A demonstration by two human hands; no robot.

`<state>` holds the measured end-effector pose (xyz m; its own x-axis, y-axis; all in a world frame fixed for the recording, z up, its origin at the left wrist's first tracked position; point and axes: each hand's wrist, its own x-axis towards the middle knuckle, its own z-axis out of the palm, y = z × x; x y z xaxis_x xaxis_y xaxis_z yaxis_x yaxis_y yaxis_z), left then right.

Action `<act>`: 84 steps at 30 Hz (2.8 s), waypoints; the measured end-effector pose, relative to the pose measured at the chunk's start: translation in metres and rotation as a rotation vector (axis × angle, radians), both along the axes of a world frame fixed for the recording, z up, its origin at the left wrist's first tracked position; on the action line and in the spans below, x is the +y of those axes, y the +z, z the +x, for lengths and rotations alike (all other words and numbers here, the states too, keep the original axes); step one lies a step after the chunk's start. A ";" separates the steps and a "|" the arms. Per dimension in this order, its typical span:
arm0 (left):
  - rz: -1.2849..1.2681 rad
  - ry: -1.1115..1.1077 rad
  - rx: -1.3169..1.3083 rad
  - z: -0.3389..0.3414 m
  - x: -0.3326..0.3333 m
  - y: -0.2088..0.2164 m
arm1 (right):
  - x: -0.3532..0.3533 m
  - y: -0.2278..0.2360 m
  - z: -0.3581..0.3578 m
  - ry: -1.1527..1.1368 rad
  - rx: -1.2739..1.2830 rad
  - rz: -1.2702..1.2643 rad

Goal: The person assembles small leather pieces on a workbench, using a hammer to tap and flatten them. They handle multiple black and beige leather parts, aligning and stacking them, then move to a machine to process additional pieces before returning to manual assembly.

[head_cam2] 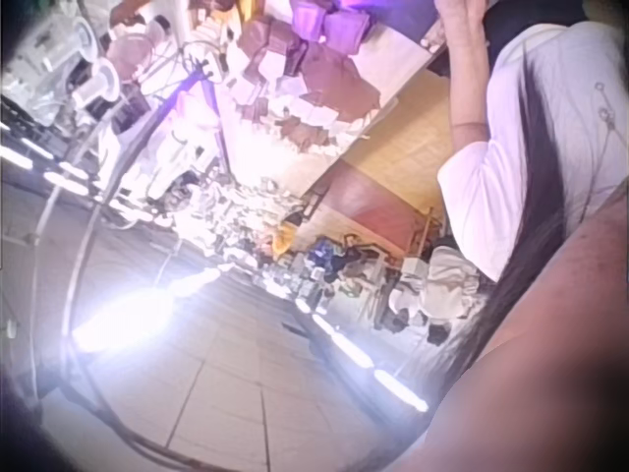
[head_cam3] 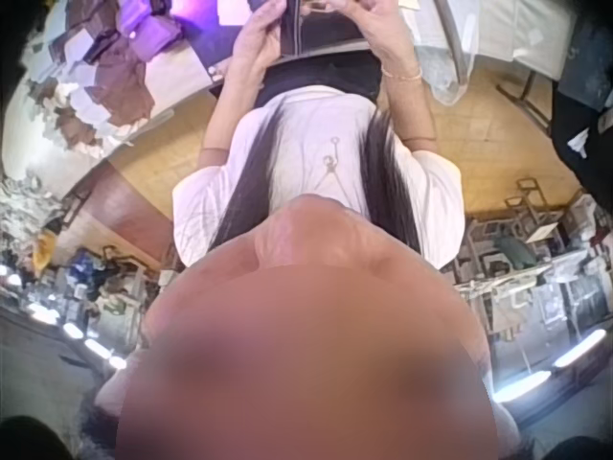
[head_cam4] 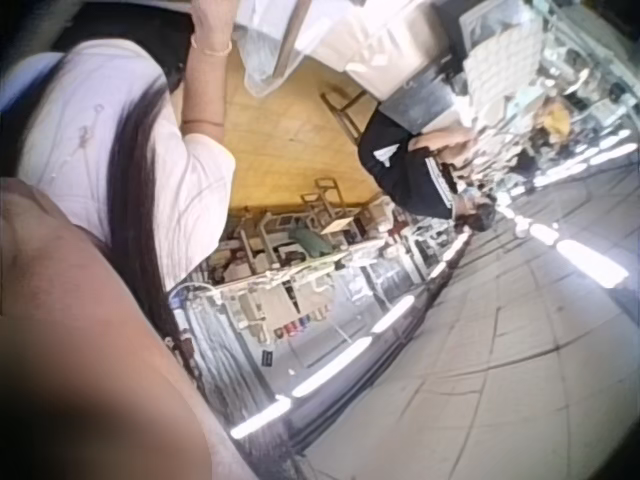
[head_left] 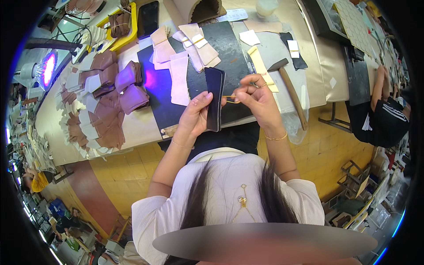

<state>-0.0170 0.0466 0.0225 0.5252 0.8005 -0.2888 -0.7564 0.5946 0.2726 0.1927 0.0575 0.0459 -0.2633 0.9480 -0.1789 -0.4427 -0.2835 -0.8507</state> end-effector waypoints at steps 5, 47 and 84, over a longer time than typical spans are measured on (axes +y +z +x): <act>-0.067 -0.021 0.018 0.001 -0.001 0.001 | -0.001 -0.008 0.004 0.111 0.821 -0.065; 0.022 0.111 0.323 0.002 0.002 0.014 | 0.027 -0.007 0.017 -0.114 -0.058 0.051; 0.387 0.489 0.748 0.039 -0.003 0.024 | 0.008 -0.015 -0.014 -0.311 0.647 -0.011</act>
